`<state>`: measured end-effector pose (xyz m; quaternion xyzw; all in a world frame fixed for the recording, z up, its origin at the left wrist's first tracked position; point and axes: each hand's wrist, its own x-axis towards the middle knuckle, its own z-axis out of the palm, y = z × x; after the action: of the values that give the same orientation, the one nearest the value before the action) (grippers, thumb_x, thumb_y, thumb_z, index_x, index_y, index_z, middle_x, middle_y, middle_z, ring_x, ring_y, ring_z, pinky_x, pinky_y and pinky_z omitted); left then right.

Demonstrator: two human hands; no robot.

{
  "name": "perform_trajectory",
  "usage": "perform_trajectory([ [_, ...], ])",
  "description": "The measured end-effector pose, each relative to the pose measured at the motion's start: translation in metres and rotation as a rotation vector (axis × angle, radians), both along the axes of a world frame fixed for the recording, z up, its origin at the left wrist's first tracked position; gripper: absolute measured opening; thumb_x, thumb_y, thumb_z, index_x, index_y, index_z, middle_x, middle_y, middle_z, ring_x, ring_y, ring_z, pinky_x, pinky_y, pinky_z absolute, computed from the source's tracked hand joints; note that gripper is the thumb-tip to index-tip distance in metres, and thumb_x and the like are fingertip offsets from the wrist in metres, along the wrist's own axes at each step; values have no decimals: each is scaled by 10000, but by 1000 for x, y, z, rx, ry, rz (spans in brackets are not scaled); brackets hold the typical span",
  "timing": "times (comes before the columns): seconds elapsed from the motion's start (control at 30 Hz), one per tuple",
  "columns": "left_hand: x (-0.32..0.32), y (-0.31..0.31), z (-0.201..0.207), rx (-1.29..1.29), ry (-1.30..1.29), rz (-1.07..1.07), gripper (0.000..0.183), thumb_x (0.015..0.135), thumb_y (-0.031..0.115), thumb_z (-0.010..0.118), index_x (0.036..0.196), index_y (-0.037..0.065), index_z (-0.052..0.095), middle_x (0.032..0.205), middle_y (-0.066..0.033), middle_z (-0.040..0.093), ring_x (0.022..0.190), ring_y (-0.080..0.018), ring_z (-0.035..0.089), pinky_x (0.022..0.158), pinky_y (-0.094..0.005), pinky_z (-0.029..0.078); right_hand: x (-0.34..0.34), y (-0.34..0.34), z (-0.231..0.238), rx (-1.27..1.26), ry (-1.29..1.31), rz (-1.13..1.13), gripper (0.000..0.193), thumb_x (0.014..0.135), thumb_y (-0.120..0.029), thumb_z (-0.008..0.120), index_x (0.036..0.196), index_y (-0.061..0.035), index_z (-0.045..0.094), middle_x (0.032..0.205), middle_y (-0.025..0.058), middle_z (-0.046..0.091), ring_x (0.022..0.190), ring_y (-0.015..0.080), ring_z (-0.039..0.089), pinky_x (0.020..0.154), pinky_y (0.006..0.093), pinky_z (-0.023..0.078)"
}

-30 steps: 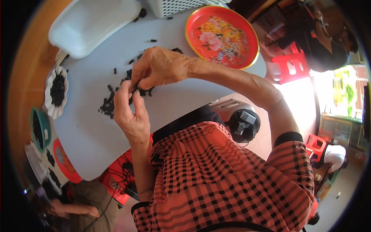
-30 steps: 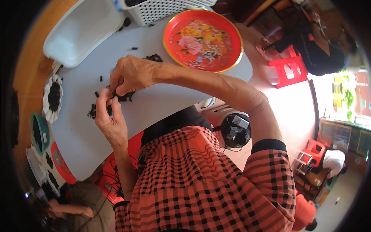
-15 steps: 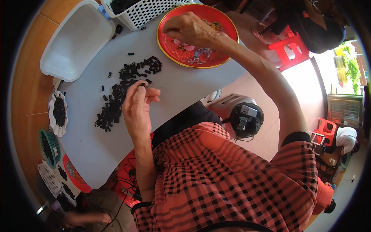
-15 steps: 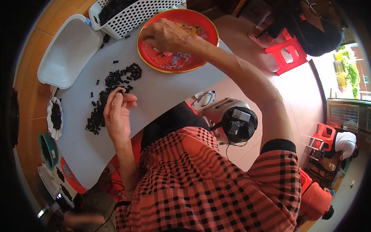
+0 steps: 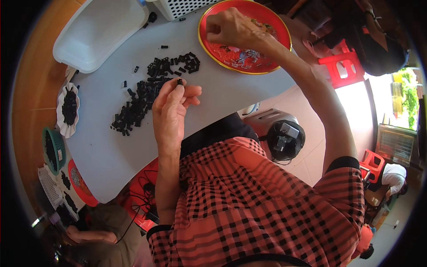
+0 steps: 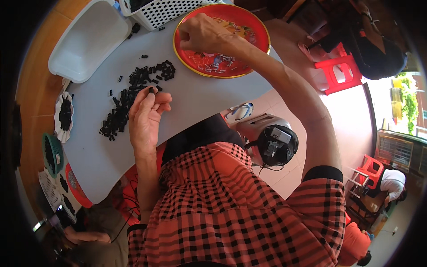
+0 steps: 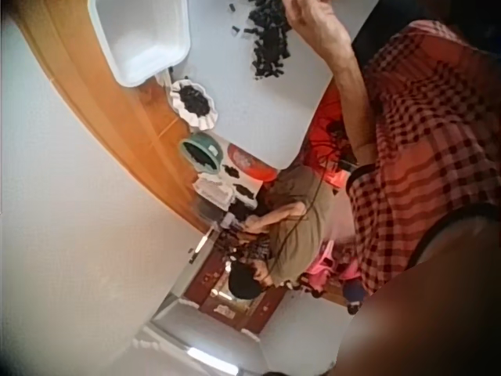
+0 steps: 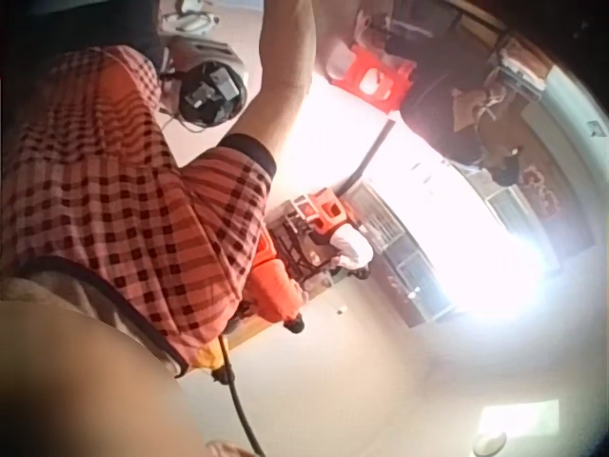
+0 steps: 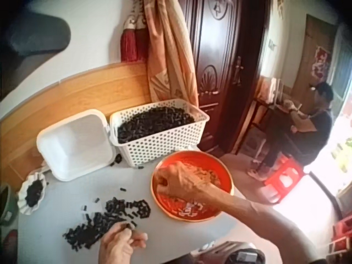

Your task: The person sorts small black plastic components by hand on a workbench, inspecting them one by one.

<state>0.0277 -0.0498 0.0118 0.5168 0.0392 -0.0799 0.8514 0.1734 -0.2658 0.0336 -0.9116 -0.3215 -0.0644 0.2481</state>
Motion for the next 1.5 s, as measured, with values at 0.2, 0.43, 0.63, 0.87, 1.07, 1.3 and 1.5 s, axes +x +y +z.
perform_trajectory([
  [0.2,0,7,2,-32,14,26,228,950,159,487,1055,-30,556,883,-144,664,814,-183,614,740,-304,472,-56,60,26,482,547,57,125,769,-111,644,852,-18,654,718,12,646,701,59,601,655,227,493],
  [0.43,-1,17,-1,-98,-50,32,265,967,160,458,1102,-42,561,896,-136,655,845,-178,613,755,-303,465,-72,85,7,750,824,117,110,872,-104,624,913,-3,638,829,-5,629,781,56,584,720,215,499],
  [0.63,-1,24,-3,-154,-43,40,264,969,149,452,1097,-51,568,892,-130,651,848,-180,616,748,-305,471,-76,94,8,715,818,74,105,876,-103,619,914,-7,637,840,-4,632,787,48,581,729,214,499],
  [0.87,-1,37,-7,-111,-59,115,265,965,133,454,1099,-65,568,891,-125,648,822,-172,619,733,-305,491,-70,105,6,593,763,172,112,867,-108,630,919,-9,641,822,11,636,772,53,586,714,211,497],
  [1.07,-4,47,-3,113,-81,176,258,944,125,504,1108,-64,564,888,-125,660,793,-164,617,729,-296,501,-51,118,5,483,533,298,118,839,-116,651,868,-2,662,772,30,640,659,76,572,603,243,476],
  [1.3,-13,51,2,-78,-23,212,226,933,109,521,1093,-46,558,899,-137,669,783,-165,620,749,-304,502,8,156,-8,276,46,353,152,798,-76,635,942,-44,669,823,83,637,682,219,625,637,333,510],
  [1.5,-14,60,1,-174,21,216,178,937,114,499,1034,-13,577,890,-137,671,778,-171,615,763,-312,485,24,168,-16,-137,-189,465,135,755,-82,622,881,-39,646,801,111,628,688,321,607,667,392,506],
])
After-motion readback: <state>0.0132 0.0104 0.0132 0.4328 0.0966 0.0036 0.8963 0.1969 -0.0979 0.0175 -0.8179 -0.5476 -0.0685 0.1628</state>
